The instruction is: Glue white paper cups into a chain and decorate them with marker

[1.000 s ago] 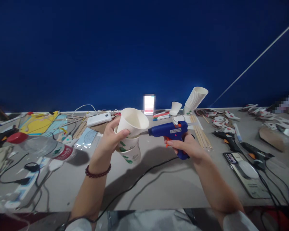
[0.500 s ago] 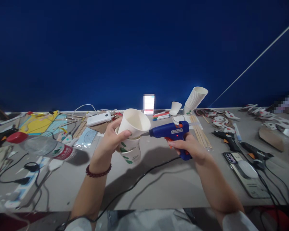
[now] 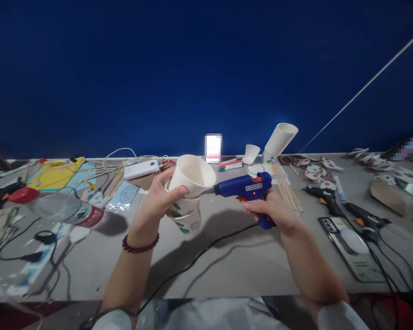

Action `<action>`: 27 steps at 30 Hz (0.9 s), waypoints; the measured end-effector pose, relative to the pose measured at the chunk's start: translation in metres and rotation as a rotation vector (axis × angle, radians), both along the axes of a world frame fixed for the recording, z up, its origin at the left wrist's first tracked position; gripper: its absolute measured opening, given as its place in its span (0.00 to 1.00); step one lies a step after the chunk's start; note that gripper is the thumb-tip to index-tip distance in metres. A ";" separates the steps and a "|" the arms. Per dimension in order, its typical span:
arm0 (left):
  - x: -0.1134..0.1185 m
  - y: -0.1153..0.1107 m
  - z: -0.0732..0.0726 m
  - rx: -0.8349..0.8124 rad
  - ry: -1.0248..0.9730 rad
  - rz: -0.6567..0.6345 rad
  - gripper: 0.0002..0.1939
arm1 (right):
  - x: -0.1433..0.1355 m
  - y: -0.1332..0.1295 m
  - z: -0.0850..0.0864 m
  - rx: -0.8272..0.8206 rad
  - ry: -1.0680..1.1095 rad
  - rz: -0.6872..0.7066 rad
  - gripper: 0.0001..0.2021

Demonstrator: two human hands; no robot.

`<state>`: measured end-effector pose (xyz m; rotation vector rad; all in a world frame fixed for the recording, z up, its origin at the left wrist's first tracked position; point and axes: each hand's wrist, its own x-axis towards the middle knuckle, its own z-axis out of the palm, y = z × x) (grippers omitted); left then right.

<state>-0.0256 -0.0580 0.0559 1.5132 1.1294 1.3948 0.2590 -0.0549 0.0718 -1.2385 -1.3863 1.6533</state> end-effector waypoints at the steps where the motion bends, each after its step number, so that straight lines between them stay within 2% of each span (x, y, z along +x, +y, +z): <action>1: 0.000 0.000 0.000 0.004 0.012 -0.002 0.36 | 0.001 0.000 0.000 0.000 -0.003 0.008 0.21; 13: -0.002 0.001 -0.002 0.022 -0.011 -0.017 0.35 | 0.001 -0.001 -0.001 -0.021 -0.042 -0.045 0.27; 18: 0.000 0.002 0.000 0.028 -0.043 0.000 0.35 | -0.002 -0.004 -0.003 0.000 -0.038 -0.057 0.24; 22: 0.001 0.000 0.000 0.019 -0.109 -0.001 0.34 | -0.005 -0.010 -0.010 0.075 -0.065 -0.068 0.21; 27: 0.002 -0.002 0.001 -0.031 -0.199 -0.011 0.33 | -0.016 -0.016 -0.022 0.294 -0.100 -0.047 0.16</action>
